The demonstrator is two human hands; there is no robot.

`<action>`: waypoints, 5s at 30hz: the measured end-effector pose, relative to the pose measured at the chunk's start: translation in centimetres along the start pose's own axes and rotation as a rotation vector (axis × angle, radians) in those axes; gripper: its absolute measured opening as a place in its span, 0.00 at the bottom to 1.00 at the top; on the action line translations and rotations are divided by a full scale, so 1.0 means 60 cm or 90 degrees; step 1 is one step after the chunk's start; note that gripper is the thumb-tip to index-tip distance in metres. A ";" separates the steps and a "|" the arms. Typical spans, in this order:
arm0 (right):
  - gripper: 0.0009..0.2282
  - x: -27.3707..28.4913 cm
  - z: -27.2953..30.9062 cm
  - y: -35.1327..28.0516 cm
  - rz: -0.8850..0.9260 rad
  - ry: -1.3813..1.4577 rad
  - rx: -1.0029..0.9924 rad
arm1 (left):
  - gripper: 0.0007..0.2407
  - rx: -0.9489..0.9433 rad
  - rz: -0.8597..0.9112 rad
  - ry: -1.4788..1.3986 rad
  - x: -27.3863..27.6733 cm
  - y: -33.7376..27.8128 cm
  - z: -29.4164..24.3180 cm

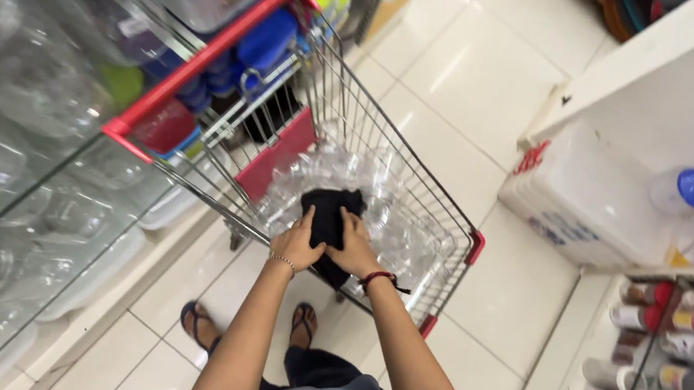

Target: Picking glass jars from a shelf, placing them in a shopping cart, and cleaning the shelf and jars with a black cloth.

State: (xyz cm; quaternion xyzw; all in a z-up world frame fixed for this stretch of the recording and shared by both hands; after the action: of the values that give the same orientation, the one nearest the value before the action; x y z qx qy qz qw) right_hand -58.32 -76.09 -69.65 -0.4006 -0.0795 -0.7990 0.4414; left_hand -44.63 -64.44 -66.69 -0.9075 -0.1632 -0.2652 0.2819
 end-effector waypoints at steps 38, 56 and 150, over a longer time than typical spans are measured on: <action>0.15 0.252 0.191 -0.038 -0.188 0.194 0.073 | 0.40 -0.271 -0.191 -0.247 0.224 -0.032 -0.096; 0.20 0.229 0.133 -0.036 -0.080 0.093 0.070 | 0.35 -0.064 -0.103 -0.200 0.092 -0.054 -0.144; 0.14 0.396 0.388 -0.147 -0.481 0.412 0.321 | 0.51 -0.439 -0.248 -0.198 0.288 -0.210 -0.332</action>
State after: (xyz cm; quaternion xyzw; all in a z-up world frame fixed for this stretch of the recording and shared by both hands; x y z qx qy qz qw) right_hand -58.73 -74.88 -35.26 0.0395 -0.2667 -0.9402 0.2083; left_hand -44.06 -63.91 -37.46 -0.9301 -0.2741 -0.2123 -0.1214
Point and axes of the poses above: each hand's wrist, its own y-axis towards the middle knuckle, its own x-axis out of the back of the hand, z = x × y, the point moved 1 cm from there along y, towards the middle knuckle, and after that the axes turned 6 degrees about z, right-handed, at the moved point
